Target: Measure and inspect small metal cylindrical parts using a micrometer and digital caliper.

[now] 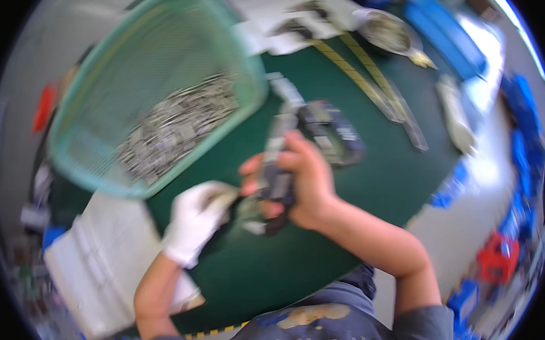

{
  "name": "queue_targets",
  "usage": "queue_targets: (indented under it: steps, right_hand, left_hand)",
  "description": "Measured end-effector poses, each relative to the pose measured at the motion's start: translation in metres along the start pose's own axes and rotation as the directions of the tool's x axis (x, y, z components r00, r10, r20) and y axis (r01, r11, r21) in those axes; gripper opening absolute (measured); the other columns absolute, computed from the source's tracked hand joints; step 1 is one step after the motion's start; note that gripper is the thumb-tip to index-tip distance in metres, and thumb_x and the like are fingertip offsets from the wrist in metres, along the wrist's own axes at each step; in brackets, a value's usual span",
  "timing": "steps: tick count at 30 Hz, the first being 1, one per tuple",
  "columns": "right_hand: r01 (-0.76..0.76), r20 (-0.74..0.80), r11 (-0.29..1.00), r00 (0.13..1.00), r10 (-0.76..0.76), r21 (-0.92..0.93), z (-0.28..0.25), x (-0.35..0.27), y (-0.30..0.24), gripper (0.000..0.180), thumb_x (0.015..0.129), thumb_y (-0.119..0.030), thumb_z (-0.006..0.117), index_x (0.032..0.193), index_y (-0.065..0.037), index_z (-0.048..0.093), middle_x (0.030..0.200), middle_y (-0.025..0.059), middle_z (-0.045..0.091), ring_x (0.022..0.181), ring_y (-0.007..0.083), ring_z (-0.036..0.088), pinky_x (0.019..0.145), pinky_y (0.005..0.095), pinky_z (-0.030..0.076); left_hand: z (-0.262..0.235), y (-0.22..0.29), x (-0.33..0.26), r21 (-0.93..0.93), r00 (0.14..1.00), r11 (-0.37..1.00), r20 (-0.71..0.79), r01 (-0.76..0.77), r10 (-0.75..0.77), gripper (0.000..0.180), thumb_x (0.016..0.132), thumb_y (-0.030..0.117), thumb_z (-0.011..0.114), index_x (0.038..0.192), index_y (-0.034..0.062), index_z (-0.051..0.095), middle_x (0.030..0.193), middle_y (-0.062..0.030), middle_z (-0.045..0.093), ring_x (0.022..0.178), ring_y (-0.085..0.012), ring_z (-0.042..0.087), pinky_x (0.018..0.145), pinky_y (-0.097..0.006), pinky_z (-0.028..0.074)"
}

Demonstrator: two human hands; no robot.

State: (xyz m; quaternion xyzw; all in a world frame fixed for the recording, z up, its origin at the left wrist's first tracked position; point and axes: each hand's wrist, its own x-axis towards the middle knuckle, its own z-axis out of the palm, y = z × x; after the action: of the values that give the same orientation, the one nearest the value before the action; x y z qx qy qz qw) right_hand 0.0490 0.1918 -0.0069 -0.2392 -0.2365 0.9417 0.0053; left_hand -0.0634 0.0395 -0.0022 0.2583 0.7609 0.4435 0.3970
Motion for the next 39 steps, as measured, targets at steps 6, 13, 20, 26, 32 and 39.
queue_targets:
  steps: [6, 13, 20, 26, 32, 39]
  right_hand:
    - [-0.067, 0.143, 0.993, 0.988, 0.053, 0.092, 0.026, 0.029, 0.027, 0.061, 0.082, -0.057, 0.024, 0.074, -0.004, 0.051, 0.056, 0.0095, 0.056, 0.032, 0.0152, 0.042, 0.032, 0.0261, 0.036]
    - [0.186, -0.117, 0.978, 0.978, -0.174, 0.096, 0.011, 0.007, 0.007, 0.034, 0.083, -0.027, 0.029, 0.108, -0.003, 0.030, 0.073, 0.0200, 0.057, 0.041, 0.0238, 0.050, 0.032, 0.0288, 0.037]
    - [-0.003, 0.082, 0.999, 0.997, 0.007, -0.048, 0.019, 0.005, 0.015, 0.065, 0.080, -0.059, 0.026, 0.088, 0.000, 0.051, 0.069, 0.0148, 0.055, 0.038, 0.0172, 0.043, 0.039, 0.0261, 0.037]
    - [-0.011, 0.091, 0.999, 0.996, 0.016, -0.052, 0.017, 0.001, 0.009, 0.065, 0.082, -0.057, 0.021, 0.086, -0.001, 0.052, 0.068, 0.0132, 0.057, 0.040, 0.0160, 0.043, 0.043, 0.0257, 0.037]
    - [-0.011, 0.065, 0.997, 0.998, 0.015, -0.070, 0.015, 0.001, 0.008, 0.065, 0.082, -0.057, 0.021, 0.086, 0.000, 0.052, 0.068, 0.0133, 0.057, 0.040, 0.0158, 0.043, 0.043, 0.0252, 0.037]
    - [-0.005, 0.070, 0.997, 0.997, 0.011, -0.081, 0.015, 0.001, 0.008, 0.065, 0.082, -0.057, 0.022, 0.087, 0.001, 0.052, 0.069, 0.0143, 0.056, 0.038, 0.0163, 0.042, 0.041, 0.0252, 0.037]
  left_hand:
    - [-0.033, -0.021, -0.029, -0.009, 0.969, 0.983, -0.167, -0.184, 0.179, 0.024, 0.085, 0.013, 0.049, 0.100, -0.0049, 0.053, 0.068, 0.0013, 0.049, 0.051, -0.0021, 0.038, 0.043, -0.014, 0.028]
    - [0.009, -0.007, -0.013, -0.236, 0.994, 0.972, -0.105, -0.003, -0.022, 0.013, 0.075, 0.000, 0.058, 0.087, -0.0048, 0.056, 0.071, -0.0098, 0.060, 0.055, -0.0116, 0.054, 0.049, -0.022, 0.042]
    - [-0.011, -0.018, -0.034, -0.423, 0.983, 0.893, 0.018, -0.156, 0.180, 0.013, 0.075, 0.005, 0.063, 0.085, -0.0023, 0.060, 0.074, -0.0072, 0.060, 0.066, -0.0104, 0.056, 0.060, -0.021, 0.045]
    - [-0.002, -0.005, -0.037, -0.460, 0.997, 0.887, 0.057, -0.027, 0.060, 0.014, 0.076, 0.008, 0.063, 0.085, -0.0024, 0.060, 0.073, -0.0067, 0.061, 0.065, -0.0106, 0.057, 0.060, -0.021, 0.046]
    - [-0.001, -0.003, -0.035, -0.467, 0.998, 0.884, 0.060, -0.001, 0.033, 0.014, 0.077, 0.007, 0.063, 0.086, -0.0023, 0.060, 0.074, -0.0073, 0.061, 0.065, -0.0110, 0.058, 0.060, -0.021, 0.047]
    - [0.001, -0.006, -0.035, -0.480, 0.995, 0.877, 0.064, -0.038, 0.078, 0.012, 0.076, 0.006, 0.063, 0.084, -0.0017, 0.059, 0.072, -0.0054, 0.060, 0.065, -0.0095, 0.057, 0.060, -0.020, 0.046]
